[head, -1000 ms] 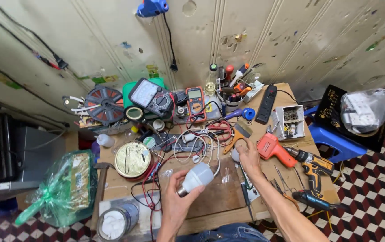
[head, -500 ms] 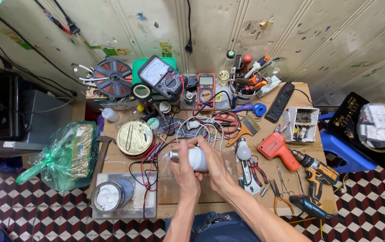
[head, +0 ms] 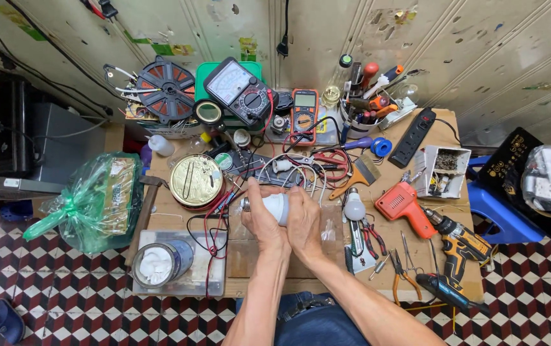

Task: Manually pry open the diffuse cover of an LED light bulb using a utility knife.

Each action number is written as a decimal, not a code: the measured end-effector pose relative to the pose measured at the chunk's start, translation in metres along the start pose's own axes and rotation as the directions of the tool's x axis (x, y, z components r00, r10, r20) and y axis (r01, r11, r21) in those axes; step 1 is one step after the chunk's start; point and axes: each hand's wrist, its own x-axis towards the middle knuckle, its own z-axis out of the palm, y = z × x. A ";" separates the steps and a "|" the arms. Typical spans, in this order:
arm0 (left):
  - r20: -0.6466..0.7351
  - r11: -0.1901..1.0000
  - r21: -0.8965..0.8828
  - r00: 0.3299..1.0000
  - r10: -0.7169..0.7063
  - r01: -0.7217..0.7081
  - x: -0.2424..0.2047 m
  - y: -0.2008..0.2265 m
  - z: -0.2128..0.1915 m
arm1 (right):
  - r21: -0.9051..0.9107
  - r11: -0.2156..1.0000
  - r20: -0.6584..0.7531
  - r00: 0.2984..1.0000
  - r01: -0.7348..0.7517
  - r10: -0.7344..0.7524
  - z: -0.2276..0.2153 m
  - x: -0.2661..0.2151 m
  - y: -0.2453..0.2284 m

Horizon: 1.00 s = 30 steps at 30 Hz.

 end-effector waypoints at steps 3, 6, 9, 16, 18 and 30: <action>0.002 0.999 -0.010 1.000 -0.031 0.031 0.001 -0.005 -0.004 | -0.025 1.000 0.012 1.000 0.007 -0.006 0.000 0.000 0.008; 0.006 0.997 -0.065 0.999 -0.040 0.040 0.008 -0.012 -0.006 | -0.140 0.950 0.056 0.960 0.280 -0.275 -0.003 0.000 0.028; 0.009 0.989 -0.121 0.997 -0.081 0.081 0.009 -0.013 -0.007 | -0.144 0.962 0.029 0.973 0.230 -0.228 -0.003 0.000 0.028; 0.232 0.971 -0.185 0.967 -0.109 0.154 0.010 0.022 -0.025 | -0.095 0.952 0.384 0.893 0.290 -0.234 -0.042 -0.010 -0.025; 0.425 0.976 -0.194 0.905 -0.011 0.103 0.001 0.034 -0.028 | 0.062 0.995 0.572 0.820 -0.083 0.033 -0.053 -0.014 -0.033; 0.604 0.987 0.117 0.797 0.016 -0.109 -0.068 0.049 -0.023 | -0.236 0.780 0.260 0.811 0.579 -0.524 -0.068 -0.015 -0.040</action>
